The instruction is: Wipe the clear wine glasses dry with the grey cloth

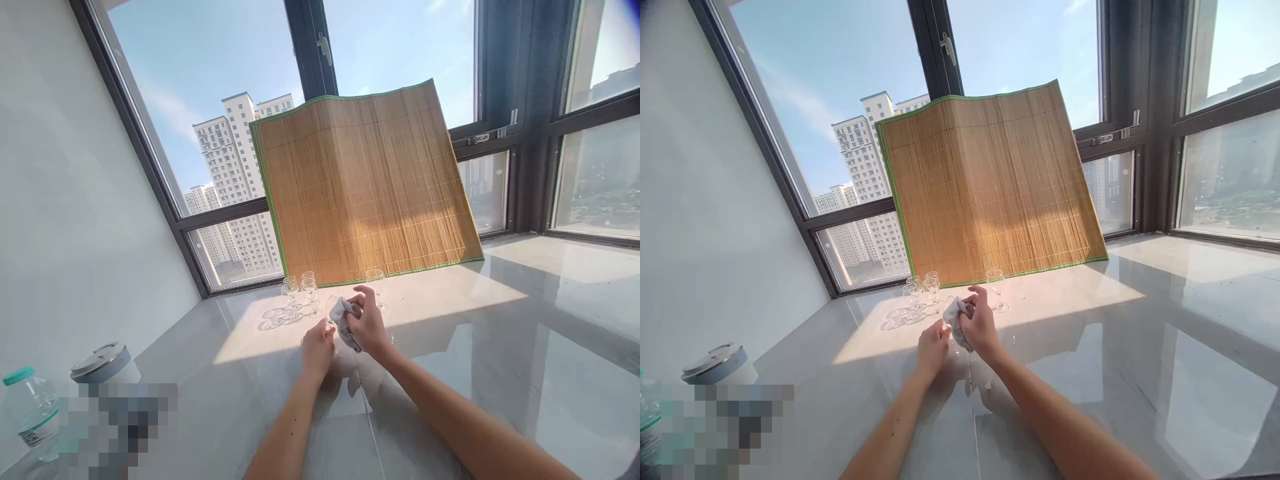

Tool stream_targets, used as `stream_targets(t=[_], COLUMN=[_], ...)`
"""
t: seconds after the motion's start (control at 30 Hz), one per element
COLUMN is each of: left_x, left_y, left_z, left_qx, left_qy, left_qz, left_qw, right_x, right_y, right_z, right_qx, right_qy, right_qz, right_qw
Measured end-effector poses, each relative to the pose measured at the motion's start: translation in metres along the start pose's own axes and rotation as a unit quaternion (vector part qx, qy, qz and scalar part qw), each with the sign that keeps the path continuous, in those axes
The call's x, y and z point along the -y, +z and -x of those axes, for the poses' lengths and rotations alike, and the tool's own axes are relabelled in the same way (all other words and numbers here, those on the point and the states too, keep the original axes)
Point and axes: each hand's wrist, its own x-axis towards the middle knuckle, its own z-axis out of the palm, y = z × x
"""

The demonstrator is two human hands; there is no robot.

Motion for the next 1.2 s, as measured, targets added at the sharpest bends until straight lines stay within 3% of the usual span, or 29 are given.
stream_targets(t=[0.2,0.47,0.57,0.87,1.07,1.2], left_x=[-0.001,0.004,0.005,0.004,0.004,0.004], left_y=[-0.003,-0.003,-0.002,0.000,-0.008,-0.008], left_z=[0.001,0.001,0.001,0.000,0.001,0.000], left_qx=[0.027,0.013,0.016,0.056,0.043,0.036], left_qy=[0.065,0.049,0.044,0.107,0.156,0.151], left_qz=[-0.092,-0.099,-0.078,-0.077,-0.064,-0.006], left_qw=[0.993,0.994,0.996,0.990,0.985,0.988], right_x=[-0.010,-0.002,-0.006,-0.018,-0.027,-0.025], right_y=[-0.010,-0.010,-0.007,-0.010,-0.017,-0.025], right_z=[-0.008,-0.006,-0.005,-0.008,-0.018,-0.023], right_qx=[0.040,0.151,0.164,0.127,0.069,-0.009], right_qy=[-0.114,-0.059,-0.043,-0.031,0.025,0.096], right_qz=[0.170,0.153,0.157,0.204,0.104,0.056], right_qw=[0.978,0.975,0.973,0.970,0.992,0.994])
